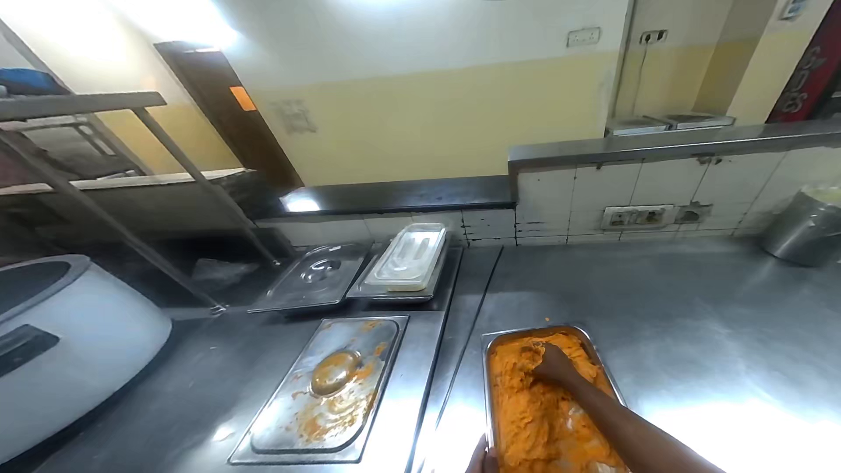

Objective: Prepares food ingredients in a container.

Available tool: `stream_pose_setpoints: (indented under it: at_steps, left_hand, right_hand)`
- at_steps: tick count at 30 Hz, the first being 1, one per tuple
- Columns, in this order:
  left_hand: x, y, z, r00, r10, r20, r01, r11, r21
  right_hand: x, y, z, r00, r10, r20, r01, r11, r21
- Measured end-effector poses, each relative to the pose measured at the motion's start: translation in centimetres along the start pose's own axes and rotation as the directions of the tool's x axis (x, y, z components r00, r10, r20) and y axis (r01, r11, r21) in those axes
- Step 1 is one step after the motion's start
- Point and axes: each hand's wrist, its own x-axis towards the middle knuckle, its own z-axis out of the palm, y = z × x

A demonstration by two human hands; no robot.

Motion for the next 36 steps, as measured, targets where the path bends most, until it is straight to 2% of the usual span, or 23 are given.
stream_pose_setpoints:
  at_steps: [6,10,13,15,18,21,22,25,28,32,36]
  left_hand:
    - [-0.1,0.3,0.1,0.999,-0.027,-0.021,0.026,0.999,-0.02]
    - [-0.2,0.3,0.1,0.999,-0.029,-0.018,0.028,0.998,-0.064]
    - [-0.2,0.2,0.3,0.999,-0.04,-0.032,0.037,0.996,-0.079]
    - [-0.3,0.2,0.2,0.999,-0.036,-0.034,0.033,0.996,-0.078]
    - [-0.2,0.3,0.2,0.998,-0.048,-0.034,0.045,0.995,-0.09]
    - [-0.4,0.2,0.3,0.996,-0.08,-0.031,0.075,0.99,-0.118]
    - [-0.4,0.2,0.2,0.996,-0.084,-0.029,0.079,0.988,-0.131]
    - [-0.2,0.2,0.2,0.996,-0.084,-0.039,0.076,0.983,-0.164]
    - [-0.3,0.2,0.3,0.994,-0.098,-0.045,0.089,0.983,-0.161]
    - [-0.3,0.4,0.4,0.995,-0.085,-0.05,0.077,0.986,-0.146]
    - [-0.4,0.4,0.4,0.996,-0.074,-0.055,0.066,0.989,-0.13]
  right_hand:
    - [-5.0,0.9,0.5,0.987,-0.031,0.158,0.056,0.986,-0.158]
    - [-10.2,3.0,0.5,0.97,-0.039,0.241,0.058,0.996,-0.072]
    - [-12.9,4.2,0.4,0.92,0.018,0.392,0.074,0.973,-0.219]
    - [-14.3,3.3,0.4,0.881,0.073,0.468,0.076,0.953,-0.292]
    - [-15.6,1.3,0.4,0.94,0.08,0.331,0.005,0.968,-0.249]
    - [-14.6,2.6,2.2,0.912,0.046,0.407,0.077,0.957,-0.281]
    - [-14.3,2.0,1.7,0.914,0.034,0.405,0.081,0.961,-0.263]
    - [-13.7,-2.2,-0.8,0.958,-0.059,0.279,0.12,0.971,-0.205]
    - [-11.2,-3.4,1.3,0.923,-0.196,0.332,0.282,0.931,-0.231]
    - [-10.0,-2.1,5.4,0.816,-0.3,0.494,0.467,0.847,-0.256]
    - [-10.3,1.4,3.8,0.81,-0.28,0.516,0.5,0.789,-0.357]
